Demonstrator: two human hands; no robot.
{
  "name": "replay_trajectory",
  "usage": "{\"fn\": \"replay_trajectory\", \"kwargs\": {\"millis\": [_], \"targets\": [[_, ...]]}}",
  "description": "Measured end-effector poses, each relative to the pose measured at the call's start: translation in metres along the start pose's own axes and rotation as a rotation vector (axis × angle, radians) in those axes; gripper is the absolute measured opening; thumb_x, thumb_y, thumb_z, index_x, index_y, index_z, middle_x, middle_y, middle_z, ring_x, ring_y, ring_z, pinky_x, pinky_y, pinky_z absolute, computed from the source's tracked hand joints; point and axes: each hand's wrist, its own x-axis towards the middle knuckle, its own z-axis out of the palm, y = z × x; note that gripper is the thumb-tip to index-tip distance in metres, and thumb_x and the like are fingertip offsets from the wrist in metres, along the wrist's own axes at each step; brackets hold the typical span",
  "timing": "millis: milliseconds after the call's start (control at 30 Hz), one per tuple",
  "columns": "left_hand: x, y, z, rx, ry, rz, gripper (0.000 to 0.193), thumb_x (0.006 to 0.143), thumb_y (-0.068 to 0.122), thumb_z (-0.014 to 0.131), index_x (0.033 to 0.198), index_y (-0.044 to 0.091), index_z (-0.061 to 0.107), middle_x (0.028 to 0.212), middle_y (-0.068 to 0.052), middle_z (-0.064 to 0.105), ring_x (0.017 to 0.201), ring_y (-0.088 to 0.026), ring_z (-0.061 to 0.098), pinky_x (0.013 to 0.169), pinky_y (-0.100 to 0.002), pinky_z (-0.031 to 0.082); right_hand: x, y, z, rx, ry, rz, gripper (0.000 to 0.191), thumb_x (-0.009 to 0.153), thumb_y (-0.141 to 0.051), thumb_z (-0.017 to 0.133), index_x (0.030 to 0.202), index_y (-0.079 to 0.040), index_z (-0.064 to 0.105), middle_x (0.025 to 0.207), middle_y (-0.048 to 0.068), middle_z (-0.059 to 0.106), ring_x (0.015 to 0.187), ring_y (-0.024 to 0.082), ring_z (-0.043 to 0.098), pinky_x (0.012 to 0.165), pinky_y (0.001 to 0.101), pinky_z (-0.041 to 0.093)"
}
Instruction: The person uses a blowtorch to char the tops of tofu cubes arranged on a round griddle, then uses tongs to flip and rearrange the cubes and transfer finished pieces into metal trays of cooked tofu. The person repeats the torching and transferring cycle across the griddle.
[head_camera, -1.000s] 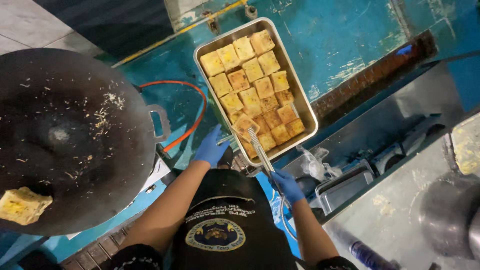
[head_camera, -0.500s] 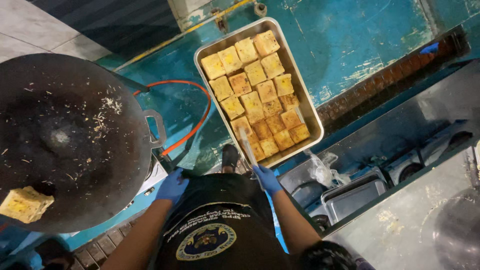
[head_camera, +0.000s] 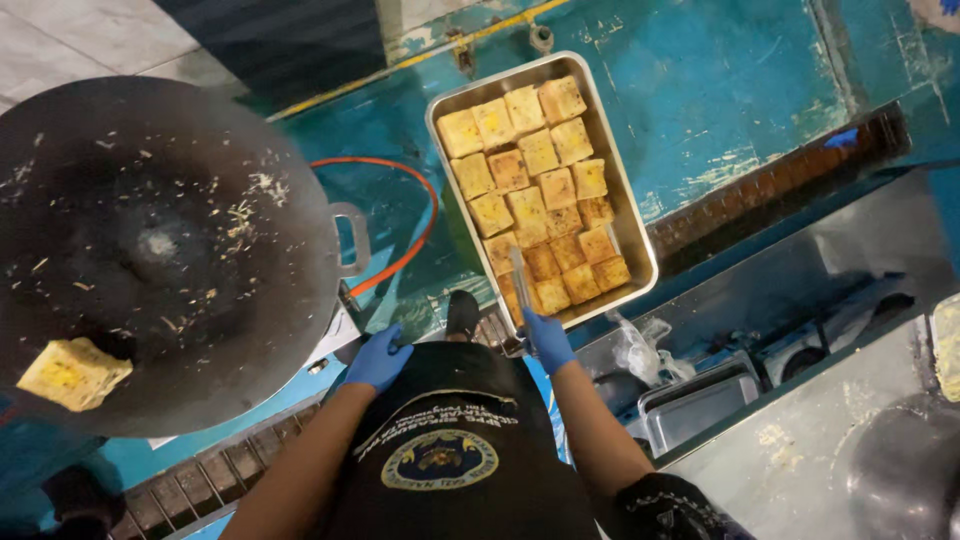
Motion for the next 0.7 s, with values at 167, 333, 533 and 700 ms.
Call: {"fn": "replay_trajectory", "kwargs": {"millis": [167,333,533,700], "targets": [[-0.023,-0.023,-0.024,-0.173,0.007,0.012,0.055,0.086,0.037,0.073,0.131,0.008,0.063,0.114,-0.015,0.074,0.099,-0.027,0.073,0.092,-0.038,0.056,-0.034,0.035,-0.013,-0.031,0.055,-0.030,0.045,0.099,-0.043,0.068,0.085,0.000,0.066,0.066,0.002,0.057,0.052,0.012,0.053,0.045,0.0287,0.040],[-0.034,-0.044,-0.070,-0.006,0.111,0.181,0.029,0.099,0.034,0.070,0.107,0.007,0.076,0.104,-0.016,0.076,0.098,-0.031,0.071,0.090,-0.041,0.054,-0.077,0.037,0.015,-0.252,0.022,-0.239,0.033,0.103,-0.038,0.061,0.098,-0.007,0.069,0.068,-0.004,0.050,0.057,0.008,0.043,0.049,0.0272,0.035],[-0.090,-0.084,-0.153,-0.698,0.473,-0.030,0.021,0.101,0.021,0.063,0.106,0.005,0.074,0.088,-0.015,0.073,0.076,-0.026,0.070,0.074,-0.036,0.055,-0.089,0.017,0.188,-0.522,-0.417,-0.316,0.027,0.099,-0.031,0.062,0.097,-0.005,0.067,0.068,-0.002,0.056,0.057,0.007,0.048,0.051,0.0256,0.036],[-0.132,-0.156,-0.243,-0.511,1.194,-0.040,0.019,0.101,0.018,0.064,0.107,0.002,0.071,0.098,-0.016,0.073,0.087,-0.025,0.073,0.083,-0.036,0.057,-0.095,0.024,0.338,-0.778,-0.893,-0.256,0.030,0.098,-0.037,0.056,0.096,-0.008,0.064,0.072,0.001,0.066,0.046,0.009,0.049,0.043,0.0269,0.036]]}}
